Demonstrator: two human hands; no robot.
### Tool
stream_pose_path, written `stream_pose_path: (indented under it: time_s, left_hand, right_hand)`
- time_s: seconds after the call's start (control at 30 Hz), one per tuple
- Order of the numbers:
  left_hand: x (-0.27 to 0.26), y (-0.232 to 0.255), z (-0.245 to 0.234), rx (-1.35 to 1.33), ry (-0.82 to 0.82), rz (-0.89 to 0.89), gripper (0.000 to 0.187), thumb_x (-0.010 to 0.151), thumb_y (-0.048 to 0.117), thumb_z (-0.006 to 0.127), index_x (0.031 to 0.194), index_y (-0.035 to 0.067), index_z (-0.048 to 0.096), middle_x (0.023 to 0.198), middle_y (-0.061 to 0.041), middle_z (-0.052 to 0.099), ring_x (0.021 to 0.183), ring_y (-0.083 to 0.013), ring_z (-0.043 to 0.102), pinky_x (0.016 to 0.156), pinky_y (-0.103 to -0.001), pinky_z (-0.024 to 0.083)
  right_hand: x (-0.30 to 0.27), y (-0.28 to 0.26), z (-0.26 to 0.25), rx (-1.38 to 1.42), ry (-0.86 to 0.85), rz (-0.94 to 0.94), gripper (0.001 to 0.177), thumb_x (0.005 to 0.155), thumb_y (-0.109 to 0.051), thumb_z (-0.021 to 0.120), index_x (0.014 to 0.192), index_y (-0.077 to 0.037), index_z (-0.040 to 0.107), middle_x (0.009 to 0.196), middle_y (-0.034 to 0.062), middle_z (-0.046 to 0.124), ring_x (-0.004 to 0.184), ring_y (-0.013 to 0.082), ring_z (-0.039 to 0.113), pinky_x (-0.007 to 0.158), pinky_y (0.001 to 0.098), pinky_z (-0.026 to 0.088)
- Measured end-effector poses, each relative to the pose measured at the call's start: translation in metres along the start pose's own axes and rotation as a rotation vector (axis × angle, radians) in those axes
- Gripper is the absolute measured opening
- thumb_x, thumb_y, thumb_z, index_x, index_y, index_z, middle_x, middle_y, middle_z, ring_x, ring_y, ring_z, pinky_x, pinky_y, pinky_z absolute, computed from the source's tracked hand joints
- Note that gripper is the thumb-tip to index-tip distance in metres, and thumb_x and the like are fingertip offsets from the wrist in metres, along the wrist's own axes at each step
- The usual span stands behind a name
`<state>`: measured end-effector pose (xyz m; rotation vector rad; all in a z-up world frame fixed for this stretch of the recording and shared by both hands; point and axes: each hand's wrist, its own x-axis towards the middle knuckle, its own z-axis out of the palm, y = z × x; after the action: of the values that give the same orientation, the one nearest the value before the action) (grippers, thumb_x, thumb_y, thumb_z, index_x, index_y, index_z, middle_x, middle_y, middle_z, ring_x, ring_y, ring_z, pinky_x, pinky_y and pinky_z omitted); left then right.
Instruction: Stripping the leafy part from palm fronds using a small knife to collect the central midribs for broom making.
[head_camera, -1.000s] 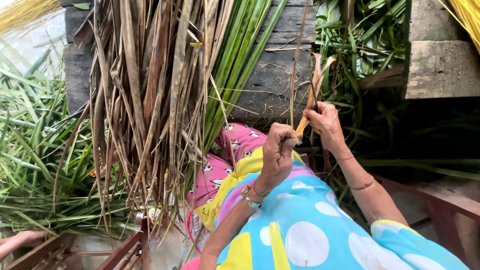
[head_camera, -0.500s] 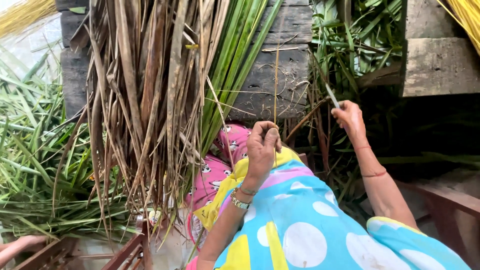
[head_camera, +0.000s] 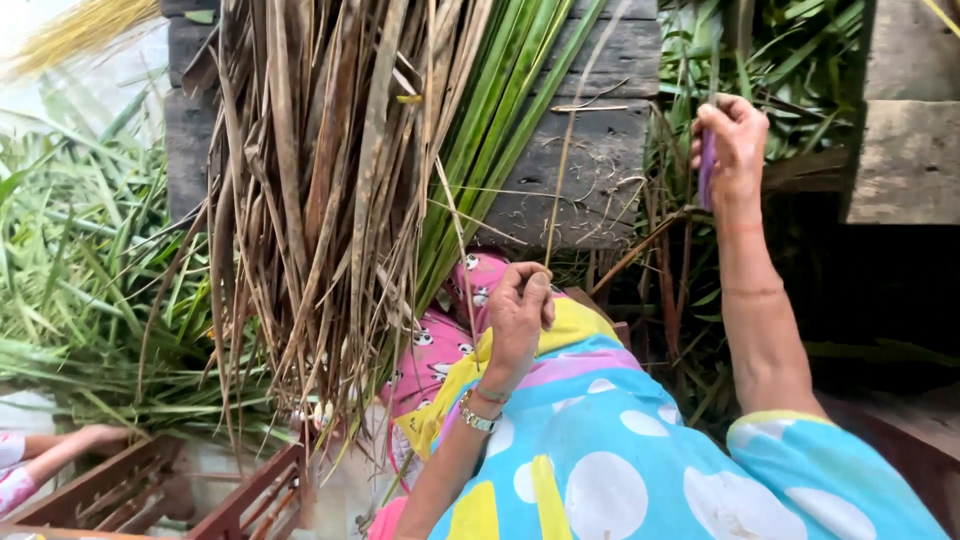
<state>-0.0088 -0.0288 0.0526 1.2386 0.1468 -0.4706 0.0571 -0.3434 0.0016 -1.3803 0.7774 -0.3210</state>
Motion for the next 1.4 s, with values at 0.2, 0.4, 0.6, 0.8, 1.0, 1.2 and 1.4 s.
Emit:
stream_pose_path:
  time_s: [0.2, 0.4, 0.6, 0.8, 1.0, 1.2, 1.4]
  left_hand:
    - [0.016, -0.024, 0.003, -0.043, 0.016, -0.039, 0.011, 0.105, 0.011, 0.058, 0.099, 0.003, 0.062, 0.058, -0.004, 0.051, 0.041, -0.0078, 0.047, 0.036, -0.019, 0.037]
    - [0.017, -0.023, 0.015, -0.056, 0.011, -0.078, 0.016, 0.103, 0.006, 0.057, 0.089, 0.003, 0.063, 0.06, -0.004, 0.049, 0.038, -0.0081, 0.048, 0.031, -0.019, 0.035]
    - [0.01, -0.004, 0.011, -0.059, 0.012, -0.034, 0.02, 0.103, 0.002, 0.056, 0.083, 0.003, 0.06, 0.06, -0.003, 0.045, 0.038, -0.0062, 0.046, 0.033, -0.017, 0.036]
    - [0.009, -0.013, 0.0, 0.036, -0.013, 0.041, 0.021, 0.102, 0.003, 0.058, 0.082, 0.003, 0.062, 0.061, 0.0, 0.044, 0.046, -0.0028, 0.044, 0.037, -0.017, 0.037]
    - [0.002, -0.006, -0.003, 0.115, -0.053, 0.061, 0.019, 0.101, 0.004, 0.061, 0.082, 0.004, 0.064, 0.06, 0.0, 0.047, 0.049, -0.0036, 0.047, 0.039, -0.018, 0.04]
    - [-0.013, -0.007, -0.012, 0.118, -0.078, 0.013, 0.017, 0.1, 0.006, 0.063, 0.083, 0.003, 0.067, 0.057, 0.0, 0.047, 0.048, -0.0046, 0.046, 0.039, -0.019, 0.04]
    - [-0.029, 0.009, -0.026, 0.193, -0.108, 0.007, 0.019, 0.098, 0.006, 0.062, 0.08, 0.002, 0.067, 0.058, -0.001, 0.047, 0.05, -0.0066, 0.044, 0.042, -0.021, 0.039]
  right_hand:
    - [-0.135, -0.041, 0.035, -0.038, -0.278, -0.016, 0.023, 0.087, -0.006, 0.063, 0.109, -0.003, 0.064, 0.058, 0.0145, 0.054, 0.039, 0.0149, 0.051, 0.032, 0.0261, 0.039]
    - [-0.178, -0.005, 0.05, 0.158, -0.626, 0.086, 0.052, 0.083, 0.006, 0.065, 0.135, 0.009, 0.058, 0.061, 0.0158, 0.063, 0.037, 0.0105, 0.05, 0.03, 0.0201, 0.038]
    - [-0.189, 0.002, 0.065, 0.307, -0.673, 0.21, 0.051, 0.087, 0.003, 0.067, 0.136, 0.011, 0.057, 0.062, 0.012, 0.06, 0.043, 0.0081, 0.049, 0.032, 0.0172, 0.037]
    - [-0.183, 0.034, 0.061, 0.419, -0.646, 0.165, 0.048, 0.083, 0.006, 0.073, 0.129, 0.014, 0.062, 0.057, 0.0149, 0.056, 0.043, 0.0142, 0.053, 0.03, 0.0197, 0.04]
    - [-0.174, 0.057, 0.059, 0.515, -0.577, 0.183, 0.038, 0.081, 0.011, 0.07, 0.118, 0.016, 0.066, 0.049, 0.0191, 0.051, 0.033, 0.0164, 0.043, 0.025, 0.0246, 0.036]
    - [-0.156, 0.058, 0.058, 0.587, -0.483, 0.215, 0.026, 0.084, 0.011, 0.063, 0.109, 0.012, 0.069, 0.05, 0.0198, 0.049, 0.029, 0.0187, 0.042, 0.022, 0.0282, 0.034]
    - [-0.128, 0.077, 0.046, 0.643, -0.427, 0.229, 0.023, 0.09, 0.006, 0.064, 0.111, 0.003, 0.072, 0.055, 0.0201, 0.052, 0.033, 0.0229, 0.045, 0.026, 0.0305, 0.036]
